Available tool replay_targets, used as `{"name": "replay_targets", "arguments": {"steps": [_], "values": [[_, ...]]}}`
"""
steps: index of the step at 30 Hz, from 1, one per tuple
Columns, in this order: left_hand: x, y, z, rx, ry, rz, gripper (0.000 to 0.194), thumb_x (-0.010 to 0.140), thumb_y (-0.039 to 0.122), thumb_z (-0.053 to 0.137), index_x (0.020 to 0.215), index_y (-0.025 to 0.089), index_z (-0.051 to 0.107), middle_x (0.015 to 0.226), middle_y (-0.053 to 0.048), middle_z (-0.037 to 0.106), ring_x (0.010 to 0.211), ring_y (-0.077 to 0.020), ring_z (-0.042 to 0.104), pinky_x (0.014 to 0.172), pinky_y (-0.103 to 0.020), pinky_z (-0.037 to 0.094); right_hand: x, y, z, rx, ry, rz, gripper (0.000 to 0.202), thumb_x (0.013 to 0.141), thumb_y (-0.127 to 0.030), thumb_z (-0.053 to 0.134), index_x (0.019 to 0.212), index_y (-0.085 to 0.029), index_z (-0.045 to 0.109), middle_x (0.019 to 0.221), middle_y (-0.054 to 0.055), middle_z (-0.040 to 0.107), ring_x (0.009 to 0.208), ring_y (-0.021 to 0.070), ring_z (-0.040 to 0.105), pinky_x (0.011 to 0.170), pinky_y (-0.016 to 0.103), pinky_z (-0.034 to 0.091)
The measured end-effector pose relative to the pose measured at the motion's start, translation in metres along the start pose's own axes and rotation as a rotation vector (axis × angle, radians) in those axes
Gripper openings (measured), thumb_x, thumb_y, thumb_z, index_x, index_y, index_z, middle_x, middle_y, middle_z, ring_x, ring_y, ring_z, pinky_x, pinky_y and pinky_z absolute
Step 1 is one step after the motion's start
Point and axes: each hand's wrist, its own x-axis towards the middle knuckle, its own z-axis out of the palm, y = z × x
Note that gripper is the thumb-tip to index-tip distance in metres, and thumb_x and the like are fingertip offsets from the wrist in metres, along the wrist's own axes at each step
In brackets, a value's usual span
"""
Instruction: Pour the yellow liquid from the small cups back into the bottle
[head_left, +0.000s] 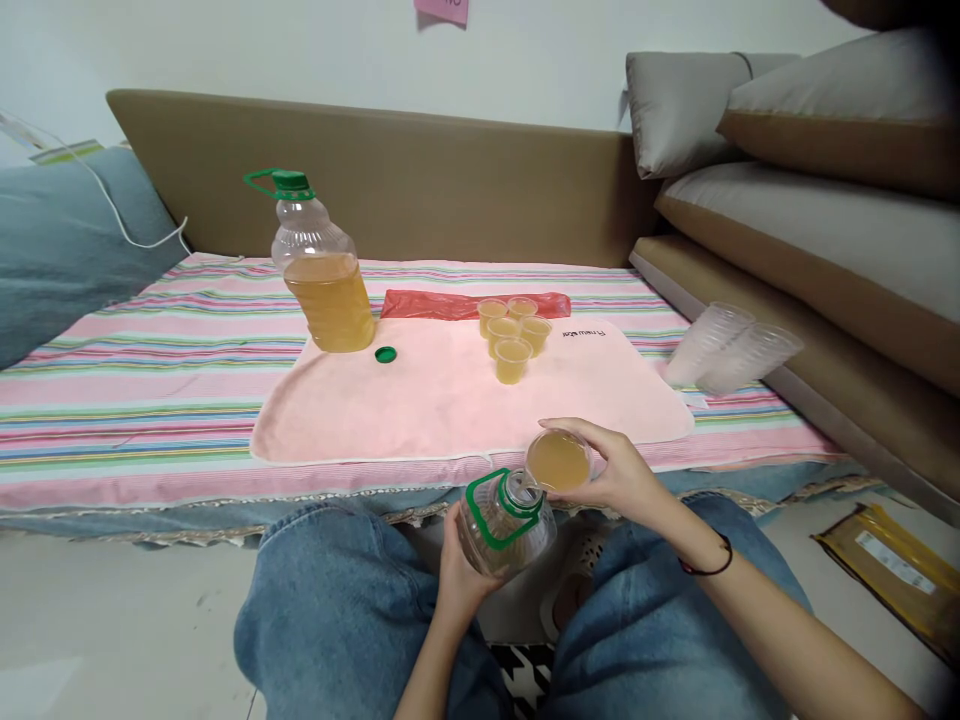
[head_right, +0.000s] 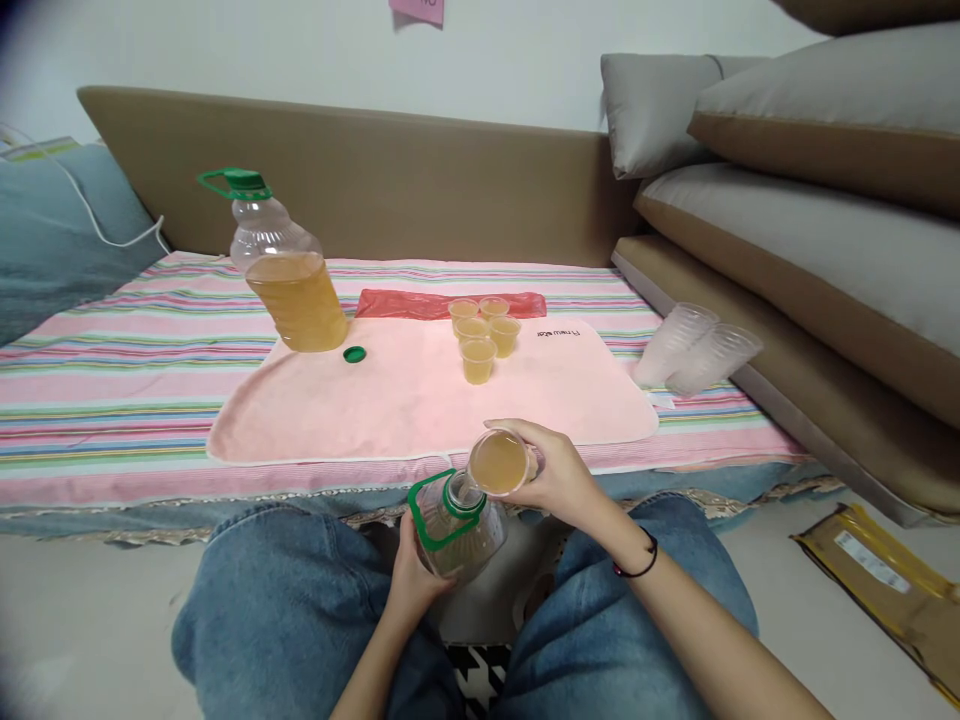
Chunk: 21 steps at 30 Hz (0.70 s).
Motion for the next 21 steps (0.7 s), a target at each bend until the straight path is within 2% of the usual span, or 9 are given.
{"name": "replay_targets", "arguments": {"steps": [8,21], "values": [[0.001,-0.001,0.0,0.009,-0.008,-0.007,0.096,0.049,0.03,0.086,0.13,0.019,0.038,0.13,-0.017,0.058,0.123,-0.0341,0.06,0.107,-0.05,0.046,0.004,-0.003,-0.005,-0.098,-0.045,-0.06,0.061,0.068,-0.036,0.086,0.123,-0.019,0.065,0.122,0.01,0.07,0.113,0.0289,0.066,0.096,0.038,0.053],[0.001,0.004,0.001,0.002,0.007,0.004,0.094,0.048,0.027,0.085,0.13,0.017,0.04,0.128,-0.017,0.061,0.121,-0.0348,0.061,0.105,-0.05,0.048,0.01,-0.01,-0.012,-0.206,-0.113,-0.198,0.058,0.077,-0.03,0.083,0.13,-0.023,0.059,0.123,0.007,0.068,0.111,0.0244,0.064,0.094,0.036,0.051]]}}
